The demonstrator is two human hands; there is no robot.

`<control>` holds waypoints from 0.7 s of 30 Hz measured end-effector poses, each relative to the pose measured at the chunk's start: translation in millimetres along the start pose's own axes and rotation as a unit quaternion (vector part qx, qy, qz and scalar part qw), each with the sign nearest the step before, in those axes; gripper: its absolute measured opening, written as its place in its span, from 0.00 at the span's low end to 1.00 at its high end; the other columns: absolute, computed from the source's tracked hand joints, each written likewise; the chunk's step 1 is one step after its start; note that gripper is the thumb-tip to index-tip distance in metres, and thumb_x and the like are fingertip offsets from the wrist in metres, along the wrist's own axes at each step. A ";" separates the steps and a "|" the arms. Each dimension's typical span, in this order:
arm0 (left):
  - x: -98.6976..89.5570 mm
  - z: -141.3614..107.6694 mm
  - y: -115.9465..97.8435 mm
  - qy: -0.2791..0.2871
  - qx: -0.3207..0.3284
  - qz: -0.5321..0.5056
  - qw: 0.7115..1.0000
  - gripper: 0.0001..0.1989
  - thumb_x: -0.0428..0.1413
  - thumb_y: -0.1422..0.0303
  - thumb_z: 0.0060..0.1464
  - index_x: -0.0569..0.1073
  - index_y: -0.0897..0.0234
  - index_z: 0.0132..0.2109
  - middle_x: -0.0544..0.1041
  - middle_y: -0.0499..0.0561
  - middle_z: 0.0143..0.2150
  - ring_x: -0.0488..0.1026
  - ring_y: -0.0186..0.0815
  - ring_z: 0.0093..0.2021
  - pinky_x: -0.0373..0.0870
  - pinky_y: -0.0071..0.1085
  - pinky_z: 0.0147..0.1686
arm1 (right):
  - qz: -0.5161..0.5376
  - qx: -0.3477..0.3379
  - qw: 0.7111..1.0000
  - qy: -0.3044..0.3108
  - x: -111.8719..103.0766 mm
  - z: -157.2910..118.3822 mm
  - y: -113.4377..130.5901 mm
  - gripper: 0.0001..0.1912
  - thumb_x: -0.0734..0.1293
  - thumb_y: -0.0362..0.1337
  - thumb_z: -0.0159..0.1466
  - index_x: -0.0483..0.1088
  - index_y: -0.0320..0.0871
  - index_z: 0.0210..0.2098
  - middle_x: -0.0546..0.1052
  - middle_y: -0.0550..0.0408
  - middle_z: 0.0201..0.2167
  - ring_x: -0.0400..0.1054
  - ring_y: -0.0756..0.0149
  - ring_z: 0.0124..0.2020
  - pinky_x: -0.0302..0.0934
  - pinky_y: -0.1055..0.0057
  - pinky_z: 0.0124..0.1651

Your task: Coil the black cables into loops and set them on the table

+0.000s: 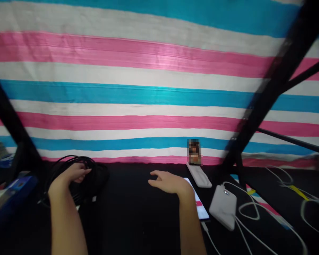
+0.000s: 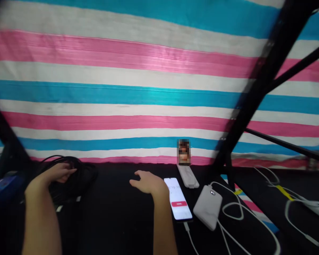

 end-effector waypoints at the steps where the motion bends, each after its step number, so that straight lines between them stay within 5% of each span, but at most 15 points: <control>1: 1.3 -1.3 0.0 0.011 -0.001 -0.008 1.000 0.14 0.56 0.59 0.37 0.61 0.64 0.20 0.64 0.46 0.15 0.67 0.34 0.20 0.66 0.28 0.22 | -0.004 -0.001 1.000 0.002 0.7 0.5 0.9 0.30 0.58 0.50 0.60 0.60 0.42 0.58 0.74 0.48 0.43 0.68 0.57 0.44 0.60 0.67 0.43; 13: -10.7 -3.6 -15.9 -0.019 0.062 -0.042 0.997 0.12 0.50 0.58 0.45 0.64 0.63 0.24 0.69 0.49 0.16 0.69 0.36 0.18 0.60 0.26 0.19 | -0.009 -0.011 1.000 0.012 8.4 0.5 7.5 0.30 0.58 0.50 0.60 0.60 0.41 0.58 0.73 0.47 0.42 0.68 0.58 0.41 0.58 0.67 0.40; 21: -6.9 -5.3 -12.5 0.012 0.012 -0.013 1.000 0.18 0.51 0.53 0.45 0.69 0.66 0.31 0.75 0.54 0.28 0.71 0.35 0.27 0.63 0.25 0.22 | -0.002 -0.003 1.000 0.002 4.9 -2.9 6.8 0.30 0.58 0.48 0.61 0.59 0.40 0.58 0.72 0.46 0.44 0.67 0.58 0.42 0.58 0.66 0.44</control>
Point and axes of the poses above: each hand's wrist, its own z-axis towards the middle knuckle, its own x-axis out of the palm, y = z × x, the point moved 7 cm from there along z, towards the middle knuckle
